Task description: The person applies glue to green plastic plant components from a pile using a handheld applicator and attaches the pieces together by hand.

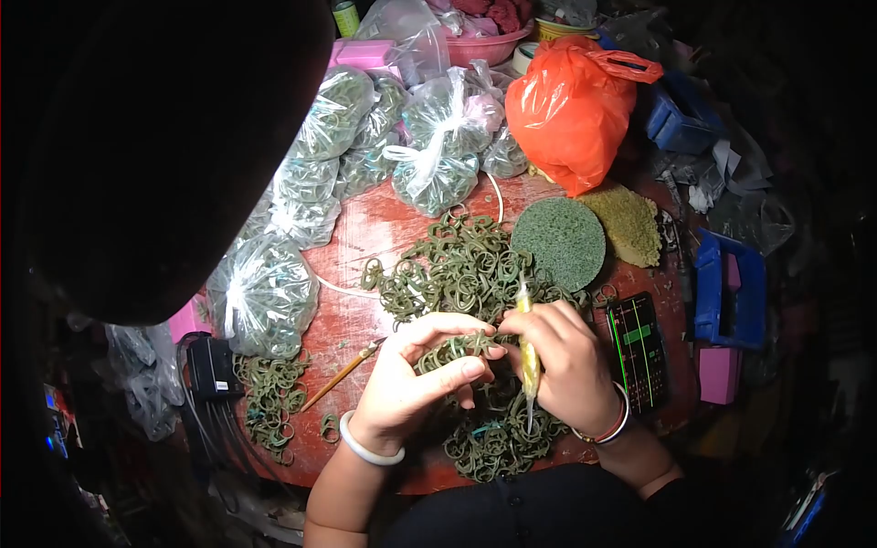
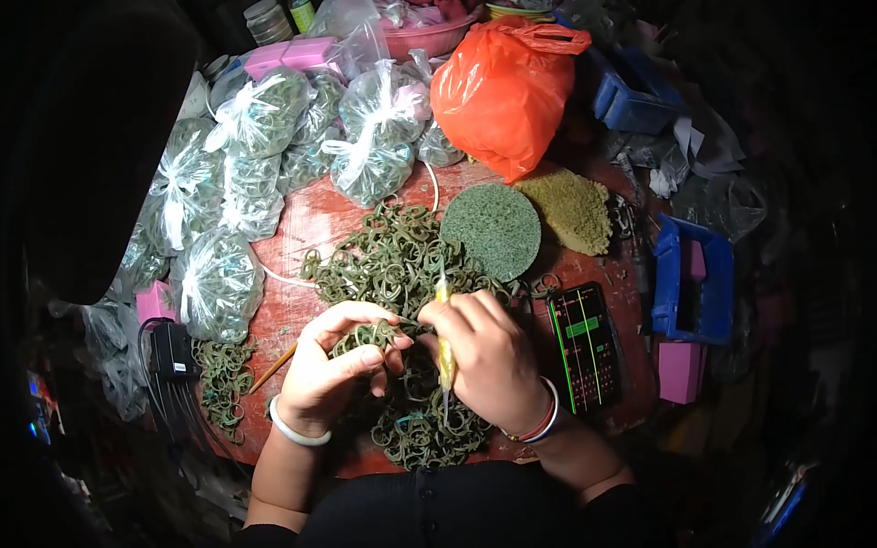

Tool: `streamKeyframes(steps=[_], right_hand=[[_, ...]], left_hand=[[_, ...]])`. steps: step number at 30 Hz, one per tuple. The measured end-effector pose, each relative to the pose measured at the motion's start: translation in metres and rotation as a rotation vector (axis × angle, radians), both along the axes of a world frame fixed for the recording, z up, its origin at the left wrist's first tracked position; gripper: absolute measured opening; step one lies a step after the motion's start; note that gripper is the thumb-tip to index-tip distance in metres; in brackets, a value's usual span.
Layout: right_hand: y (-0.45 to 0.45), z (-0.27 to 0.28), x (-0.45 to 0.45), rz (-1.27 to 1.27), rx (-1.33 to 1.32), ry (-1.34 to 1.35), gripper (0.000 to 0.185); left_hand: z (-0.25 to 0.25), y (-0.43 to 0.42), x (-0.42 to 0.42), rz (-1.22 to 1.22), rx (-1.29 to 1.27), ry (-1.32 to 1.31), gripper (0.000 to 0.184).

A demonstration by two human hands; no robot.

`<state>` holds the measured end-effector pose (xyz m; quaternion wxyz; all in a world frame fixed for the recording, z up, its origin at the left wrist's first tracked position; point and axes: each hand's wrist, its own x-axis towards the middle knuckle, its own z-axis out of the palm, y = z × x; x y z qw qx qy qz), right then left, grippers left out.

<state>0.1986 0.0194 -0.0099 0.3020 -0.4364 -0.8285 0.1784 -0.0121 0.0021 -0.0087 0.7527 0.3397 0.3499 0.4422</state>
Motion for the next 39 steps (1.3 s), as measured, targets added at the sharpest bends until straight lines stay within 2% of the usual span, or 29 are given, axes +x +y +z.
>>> streamKeyframes(steps=[8, 13, 25, 28, 34, 36, 38, 39], right_hand=[[-0.002, -0.003, 0.002, 0.053, -0.038, -0.011, 0.019], [-0.003, 0.006, 0.0, -0.03, -0.021, 0.024, 0.017], [-0.003, 0.009, 0.006, 0.021, -0.148, 0.06, 0.018], [-0.003, 0.006, 0.006, 0.003, -0.123, 0.137, 0.017], [-0.004, 0.004, 0.005, -0.074, -0.054, 0.075, 0.018], [-0.004, 0.003, 0.006, -0.095, -0.033, 0.093, 0.019], [-0.003, 0.004, 0.006, -0.117, -0.013, 0.11, 0.02], [0.0, 0.006, 0.005, -0.106, -0.014, 0.232, 0.02]], left_hand=[[0.002, -0.001, 0.001, 0.038, -0.011, 0.044, 0.035], [0.002, -0.001, 0.001, 0.057, 0.0, 0.069, 0.036], [-0.003, 0.0, 0.0, 0.059, -0.062, -0.062, 0.032], [-0.004, 0.001, -0.001, 0.047, -0.063, -0.074, 0.031], [-0.008, 0.001, -0.002, 0.021, -0.059, -0.083, 0.036], [-0.009, 0.002, -0.001, 0.026, -0.04, -0.28, 0.042], [-0.003, 0.003, -0.001, 0.025, -0.053, -0.367, 0.044], [-0.001, 0.004, -0.001, 0.025, -0.066, -0.455, 0.046]])
